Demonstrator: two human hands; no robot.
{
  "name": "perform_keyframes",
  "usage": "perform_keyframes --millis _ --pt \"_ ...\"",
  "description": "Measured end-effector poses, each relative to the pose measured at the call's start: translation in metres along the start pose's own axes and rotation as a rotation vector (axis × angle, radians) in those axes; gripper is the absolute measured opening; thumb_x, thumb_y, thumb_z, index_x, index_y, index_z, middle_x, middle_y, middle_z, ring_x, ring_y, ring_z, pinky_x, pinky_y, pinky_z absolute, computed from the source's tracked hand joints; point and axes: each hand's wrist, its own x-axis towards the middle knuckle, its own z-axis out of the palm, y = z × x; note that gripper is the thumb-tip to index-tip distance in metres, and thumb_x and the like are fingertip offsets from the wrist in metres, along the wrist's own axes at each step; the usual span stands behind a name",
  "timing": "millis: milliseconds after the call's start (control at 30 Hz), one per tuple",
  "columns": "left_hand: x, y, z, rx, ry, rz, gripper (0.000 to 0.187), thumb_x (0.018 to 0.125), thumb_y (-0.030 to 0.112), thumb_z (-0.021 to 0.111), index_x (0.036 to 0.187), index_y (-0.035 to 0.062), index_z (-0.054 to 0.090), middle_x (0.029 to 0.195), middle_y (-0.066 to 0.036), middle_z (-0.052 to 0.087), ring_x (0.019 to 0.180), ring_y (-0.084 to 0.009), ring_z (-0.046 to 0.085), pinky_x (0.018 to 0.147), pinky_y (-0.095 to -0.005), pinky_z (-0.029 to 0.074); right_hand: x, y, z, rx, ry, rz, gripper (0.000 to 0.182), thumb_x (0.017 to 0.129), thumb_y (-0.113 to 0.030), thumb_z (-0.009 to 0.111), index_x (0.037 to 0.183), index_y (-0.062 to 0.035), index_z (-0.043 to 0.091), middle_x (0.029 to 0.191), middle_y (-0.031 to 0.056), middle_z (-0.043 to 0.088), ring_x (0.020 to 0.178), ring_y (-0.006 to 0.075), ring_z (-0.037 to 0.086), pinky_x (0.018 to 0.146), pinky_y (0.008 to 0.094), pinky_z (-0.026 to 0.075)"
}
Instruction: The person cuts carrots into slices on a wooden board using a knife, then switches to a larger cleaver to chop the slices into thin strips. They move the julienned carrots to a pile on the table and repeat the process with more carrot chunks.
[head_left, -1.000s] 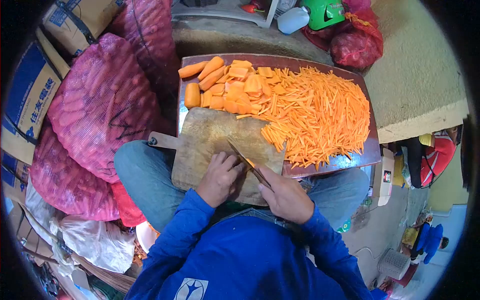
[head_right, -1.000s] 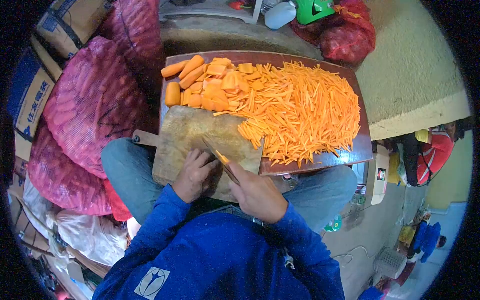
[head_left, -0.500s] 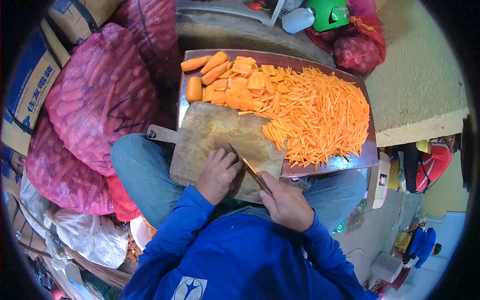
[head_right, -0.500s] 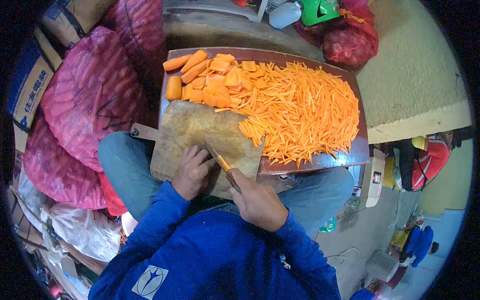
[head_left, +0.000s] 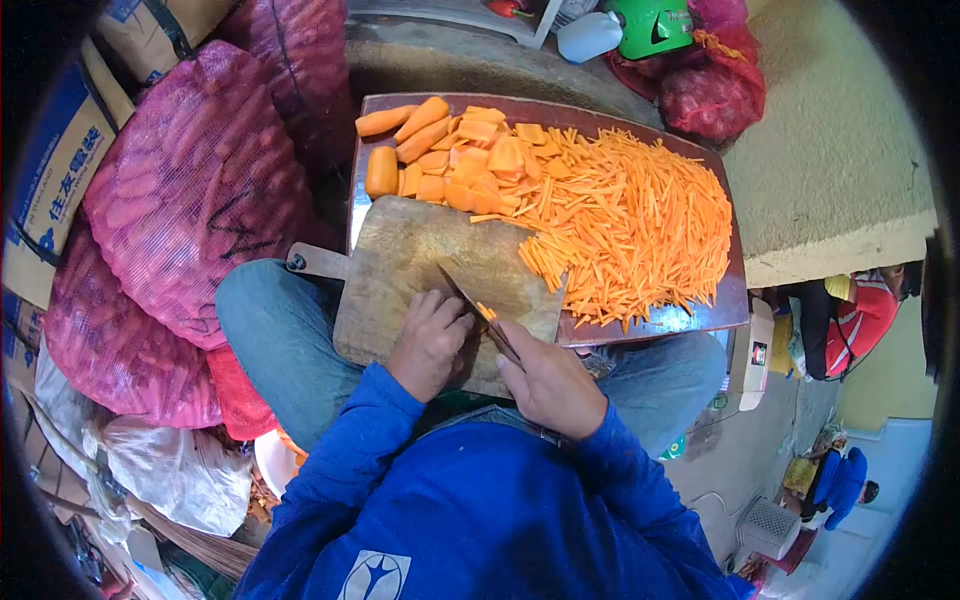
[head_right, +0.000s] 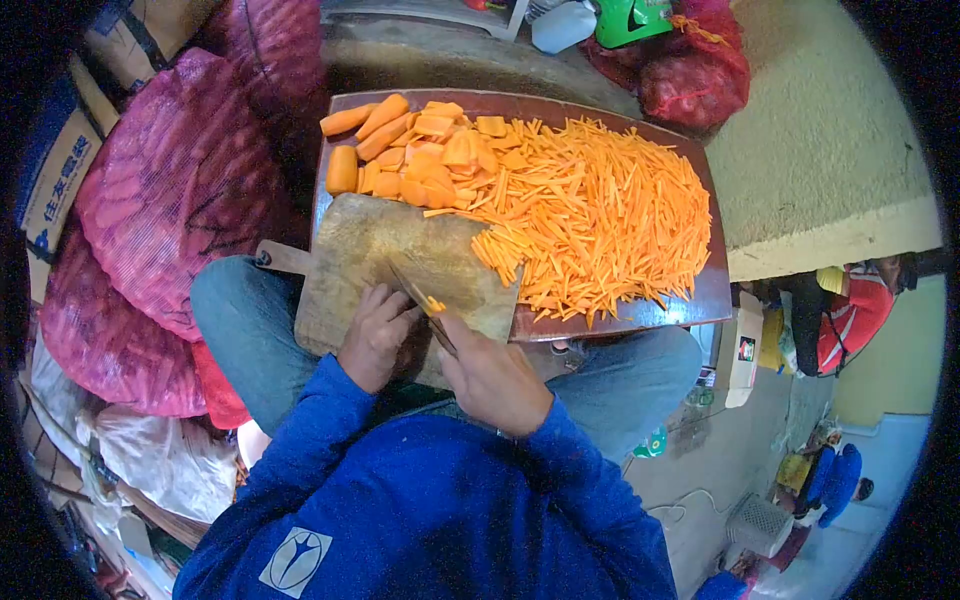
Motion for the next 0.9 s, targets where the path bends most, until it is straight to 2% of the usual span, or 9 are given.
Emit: perform_keyframes --millis 100,167,300,367,500,567,700,767,900 --pt "-0.003 -0.006 0.007 -0.019 0.048 0.035 0.039 0.067 0.005 0.076 0.106 -0.0015 0.074 0.110 -0.015 0.066 0.105 -0.0367 0.059 0.093 -0.0484 0.049 0.007 -0.002 -0.005 0.040 0.018 -0.061 0.047 0.104 -0.015 0.061 0.149 -0.0029 0.050 0.110 0.0317 0.071 0.099 0.0528 0.070 0.083 0.0577 0.055" --pt "-0.002 -0.002 0.001 -0.007 0.042 0.016 0.036 0.069 0.005 0.076 0.104 -0.0015 0.074 0.110 -0.016 0.066 0.105 -0.0369 0.059 0.094 -0.0484 0.050 -0.005 -0.009 -0.011 0.041 -0.002 -0.024 0.042 0.104 -0.017 0.062 0.142 -0.0048 0.049 0.108 0.0334 0.071 0.102 0.0536 0.069 0.081 0.0607 0.055" --pt "-0.002 0.002 0.003 -0.001 0.058 0.001 0.029 0.074 0.006 0.074 0.102 -0.0017 0.073 0.108 -0.016 0.065 0.105 -0.0373 0.059 0.094 -0.0482 0.050 -0.007 -0.006 -0.001 0.055 -0.040 0.056 0.042 0.103 -0.016 0.062 0.142 -0.0047 0.049 0.108 0.0333 0.071 0.101 0.0538 0.069 0.082 0.0605 0.055" --pt "-0.002 0.002 0.006 0.012 0.056 0.002 0.029 0.074 0.006 0.074 0.101 -0.0019 0.073 0.107 -0.016 0.065 0.104 -0.0373 0.059 0.094 -0.0482 0.050 0.004 0.000 0.008 0.012 0.018 -0.042 0.045 0.104 -0.016 0.062 0.145 -0.0053 0.048 0.109 0.0339 0.071 0.099 0.0540 0.070 0.082 0.0609 0.055" --pt "-0.005 -0.002 0.005 0.038 0.091 0.039 0.030 0.073 0.008 0.073 0.101 -0.0023 0.073 0.104 -0.015 0.063 0.103 -0.0366 0.058 0.094 -0.0483 0.049 0.001 -0.010 -0.001 0.010 0.042 -0.095 0.045 0.104 -0.015 0.062 0.145 -0.0055 0.047 0.108 0.0340 0.071 0.098 0.0543 0.070 0.082 0.0617 0.055" --pt "-0.004 0.003 0.001 0.057 0.083 0.029 0.031 0.072 0.009 0.073 0.101 -0.0025 0.073 0.104 -0.015 0.063 0.103 -0.0363 0.058 0.093 -0.0482 0.049 -0.010 -0.018 -0.009 0.062 -0.029 0.020 0.041 0.103 -0.015 0.062 0.141 -0.0050 0.049 0.108 0.0336 0.071 0.099 0.0545 0.070 0.083 0.0618 0.055" --pt "-0.005 0.002 0.004 0.031 0.047 0.008 0.035 0.072 0.010 0.074 0.104 -0.0032 0.074 0.104 -0.014 0.063 0.103 -0.0355 0.057 0.090 -0.0473 0.048 -0.004 -0.012 0.004 0.044 -0.029 0.072 0.042 0.103 -0.015 0.063 0.141 -0.0051 0.049 0.107 0.0331 0.071 0.099 0.0547 0.070 0.081 0.0612 0.055" --pt "-0.008 -0.001 0.008 0.035 0.059 0.028 0.036 0.071 0.010 0.074 0.104 -0.0030 0.074 0.104 -0.014 0.063 0.103 -0.0355 0.057 0.090 -0.0471 0.048 0.006 -0.004 0.008 0.038 0.058 -0.064 0.043 0.103 -0.015 0.063 0.143 -0.0053 0.049 0.106 0.0333 0.071 0.099 0.0552 0.069 0.080 0.0614 0.055" --pt "-0.007 0.000 0.006 0.027 0.091 0.027 0.034 0.071 0.010 0.075 0.102 -0.0025 0.073 0.104 -0.014 0.063 0.102 -0.0356 0.058 0.090 -0.0470 0.048 -0.001 -0.012 -0.001 0.043 0.038 -0.097 0.043 0.103 -0.014 0.063 0.142 -0.0049 0.048 0.106 0.0335 0.070 0.099 0.0558 0.069 0.080 0.0620 0.055"
